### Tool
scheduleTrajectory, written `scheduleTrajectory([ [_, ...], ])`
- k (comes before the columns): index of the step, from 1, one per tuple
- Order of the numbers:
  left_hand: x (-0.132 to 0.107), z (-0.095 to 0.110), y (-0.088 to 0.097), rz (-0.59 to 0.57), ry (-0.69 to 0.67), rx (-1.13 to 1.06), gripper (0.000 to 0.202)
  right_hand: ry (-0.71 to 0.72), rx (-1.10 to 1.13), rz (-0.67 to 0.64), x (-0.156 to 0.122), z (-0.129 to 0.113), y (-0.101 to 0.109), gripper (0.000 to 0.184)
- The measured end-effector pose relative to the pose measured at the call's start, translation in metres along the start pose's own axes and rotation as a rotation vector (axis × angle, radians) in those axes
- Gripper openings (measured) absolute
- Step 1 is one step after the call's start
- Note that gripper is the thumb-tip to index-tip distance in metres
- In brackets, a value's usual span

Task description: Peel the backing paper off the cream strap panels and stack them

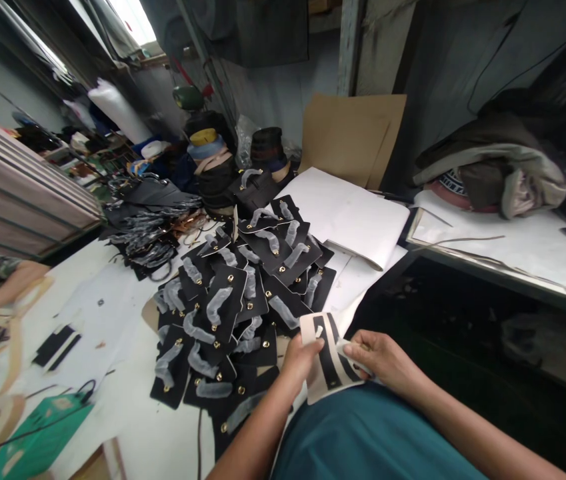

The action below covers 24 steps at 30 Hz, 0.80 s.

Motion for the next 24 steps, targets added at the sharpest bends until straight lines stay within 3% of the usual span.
scheduleTrajectory([
  [4,-0.014,-0.030,-0.003,0.017,0.153,-0.147,0.058,-0.101,0.015,-0.069,0.003,0.018,-0.007,0.055],
  [7,-0.029,-0.037,-0.010,-0.090,0.297,-0.292,0.057,-0.138,0.028,-0.102,0.002,0.021,-0.010,0.055],
  [10,-0.042,-0.028,-0.010,-0.171,0.320,-0.223,0.051,-0.131,0.022,-0.126,0.002,0.018,-0.011,0.054],
  [14,-0.054,-0.007,0.000,-0.226,0.233,0.077,0.048,-0.111,0.045,-0.148,0.001,0.014,-0.010,0.050],
  [17,-0.059,0.006,0.003,-0.309,0.188,0.173,0.049,-0.125,0.079,-0.178,0.000,0.009,-0.011,0.044],
  [20,-0.060,0.011,0.003,-0.319,0.196,0.072,0.054,-0.103,0.082,-0.173,0.000,0.003,-0.009,0.042],
  [24,-0.052,0.021,-0.001,-0.168,0.145,-0.161,0.055,-0.010,-0.002,-0.085,-0.003,-0.011,-0.001,0.045],
])
Point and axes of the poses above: each hand's wrist, its own x-axis towards the middle knuckle, its own y-axis out of the back of the hand, z = x × y, the point moved 5 cm from there along x, towards the middle knuckle, and after that the axes turned 1 degree about -y, right-handed, at the moved point
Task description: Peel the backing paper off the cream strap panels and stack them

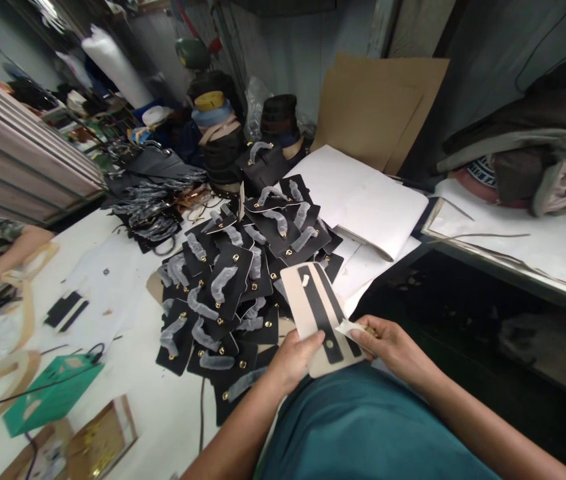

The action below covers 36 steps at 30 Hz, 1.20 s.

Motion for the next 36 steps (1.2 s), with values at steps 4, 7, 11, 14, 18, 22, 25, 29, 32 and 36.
scheduleTrajectory([
  [4,0.006,0.018,-0.009,0.088,-0.059,-0.004,0.054,0.015,-0.173,0.078,-0.005,-0.017,0.003,0.049],
  [7,0.006,0.032,-0.018,0.070,-0.092,0.043,0.051,0.008,-0.252,0.109,-0.005,-0.024,0.002,0.050],
  [11,0.001,0.046,-0.028,0.031,-0.230,0.154,0.043,0.001,-0.299,0.157,-0.001,-0.021,0.003,0.048],
  [14,0.000,0.050,-0.036,0.029,-0.336,0.246,0.035,0.026,-0.367,0.189,0.001,-0.021,0.003,0.043],
  [18,0.003,0.047,-0.040,0.168,-0.317,0.330,0.024,0.053,-0.561,0.144,0.000,-0.030,0.001,0.034],
  [22,0.005,0.051,-0.047,0.244,-0.304,0.381,0.019,0.131,-0.860,0.137,0.000,-0.041,-0.002,0.034],
  [25,0.007,0.053,-0.051,0.257,-0.339,0.404,0.021,0.259,-1.022,0.150,0.000,-0.043,-0.006,0.030],
  [29,0.017,0.043,-0.052,0.279,-0.345,0.440,0.022,0.370,-1.166,0.167,-0.001,-0.039,-0.015,0.028],
  [32,0.028,0.029,-0.048,0.318,-0.276,0.414,0.023,0.393,-1.246,0.166,-0.005,-0.038,-0.023,0.028],
  [36,0.038,0.024,-0.043,0.280,-0.268,0.162,0.031,0.299,-1.170,0.316,-0.009,-0.039,-0.004,0.032],
])
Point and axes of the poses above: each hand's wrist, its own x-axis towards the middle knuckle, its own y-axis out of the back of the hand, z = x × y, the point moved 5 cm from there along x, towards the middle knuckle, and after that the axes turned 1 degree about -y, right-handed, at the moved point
